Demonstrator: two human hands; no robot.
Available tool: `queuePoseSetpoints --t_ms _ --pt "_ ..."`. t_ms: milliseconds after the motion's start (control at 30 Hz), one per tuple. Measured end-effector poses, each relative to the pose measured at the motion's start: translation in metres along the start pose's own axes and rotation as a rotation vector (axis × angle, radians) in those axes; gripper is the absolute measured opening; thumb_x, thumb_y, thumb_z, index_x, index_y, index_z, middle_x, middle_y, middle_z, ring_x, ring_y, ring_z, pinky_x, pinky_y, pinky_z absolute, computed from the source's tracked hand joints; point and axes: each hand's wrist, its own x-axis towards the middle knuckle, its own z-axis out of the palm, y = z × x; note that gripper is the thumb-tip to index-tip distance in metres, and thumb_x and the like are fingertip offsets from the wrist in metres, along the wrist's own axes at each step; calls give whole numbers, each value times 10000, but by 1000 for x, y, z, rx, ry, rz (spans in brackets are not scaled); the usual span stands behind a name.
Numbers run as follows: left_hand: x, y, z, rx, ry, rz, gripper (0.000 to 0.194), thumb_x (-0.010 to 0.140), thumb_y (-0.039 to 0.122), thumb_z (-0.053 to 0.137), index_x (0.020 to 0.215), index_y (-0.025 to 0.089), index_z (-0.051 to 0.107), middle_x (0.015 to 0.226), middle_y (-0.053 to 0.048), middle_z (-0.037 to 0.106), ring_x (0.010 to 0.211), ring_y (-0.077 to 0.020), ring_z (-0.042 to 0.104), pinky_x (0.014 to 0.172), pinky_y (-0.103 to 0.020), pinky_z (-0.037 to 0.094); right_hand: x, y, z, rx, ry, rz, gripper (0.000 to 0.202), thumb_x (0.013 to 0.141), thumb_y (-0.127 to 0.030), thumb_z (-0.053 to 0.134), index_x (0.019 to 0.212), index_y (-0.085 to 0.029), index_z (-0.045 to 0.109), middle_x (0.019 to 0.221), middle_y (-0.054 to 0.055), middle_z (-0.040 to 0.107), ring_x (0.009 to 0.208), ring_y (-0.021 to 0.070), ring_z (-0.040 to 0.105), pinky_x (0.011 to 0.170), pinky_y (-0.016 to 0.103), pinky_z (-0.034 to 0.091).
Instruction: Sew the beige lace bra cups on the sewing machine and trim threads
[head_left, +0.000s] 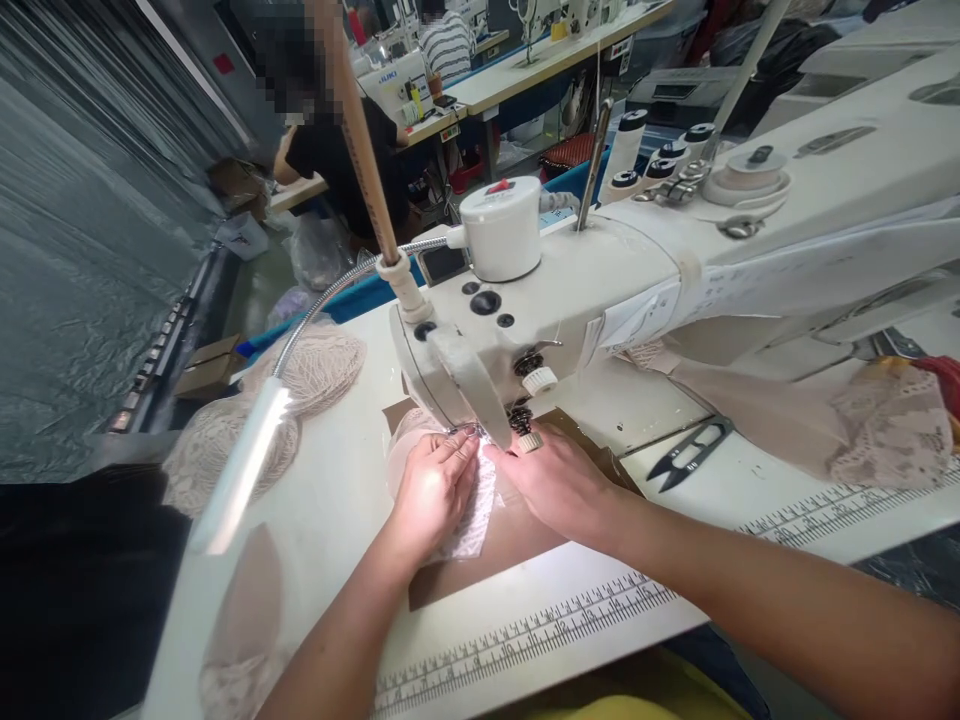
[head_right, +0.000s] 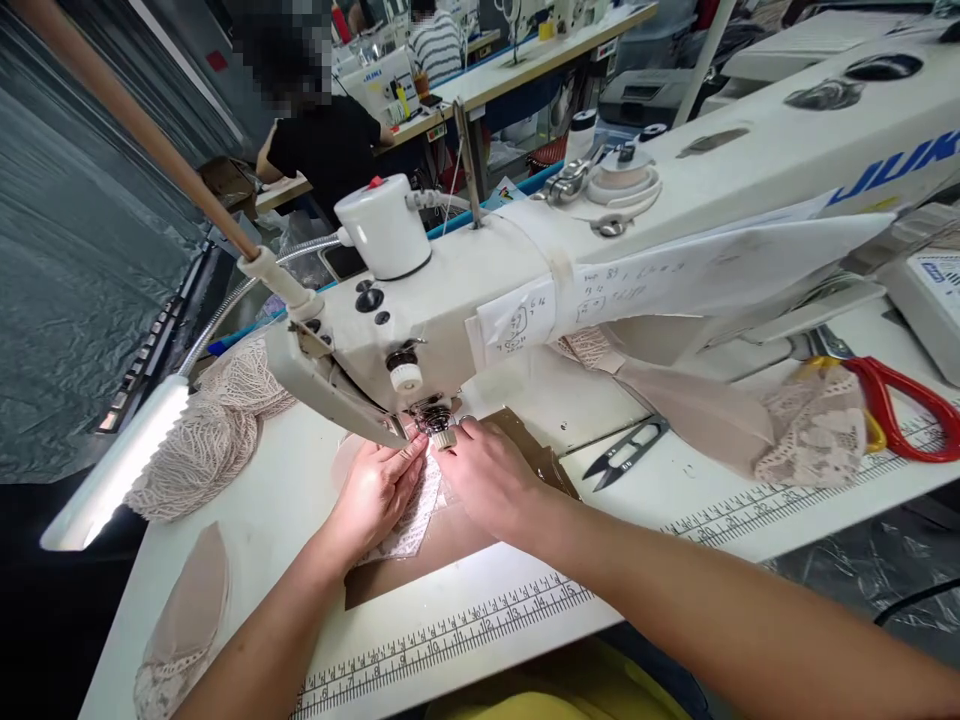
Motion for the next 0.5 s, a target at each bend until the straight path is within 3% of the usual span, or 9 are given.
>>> queuePoseSetpoints --t_ms 200,367,500 --pt "1 -5 -4 4 -3 54 286 917 185 462 1145 163 633 1033 -126 699 924 -230 587 778 -384 510 -1 -1 2 -59 9 -7 352 750 43 464 953 -158 669 758 83 639 749 208 556 631 308 381" --pt "3 -6 -7 -9 -65 -6 280 922 197 441 1090 141 658 932 -126 694 837 -218 576 770 -374 483 -2 0 6 -88 16 -15 406 754 25 450 1032 -187 656 762 75 641 799 228 566 671 332 382" --pt "5 -5 -7 -5 -95 -58 277 919 201 431 1057 141 664 973 -129 676 909 -231 570 810 -379 465 -4 2 10 -38 49 -28 449 757 23 432 1088 -194 643 825 80 653 817 227 557 697 342 373"
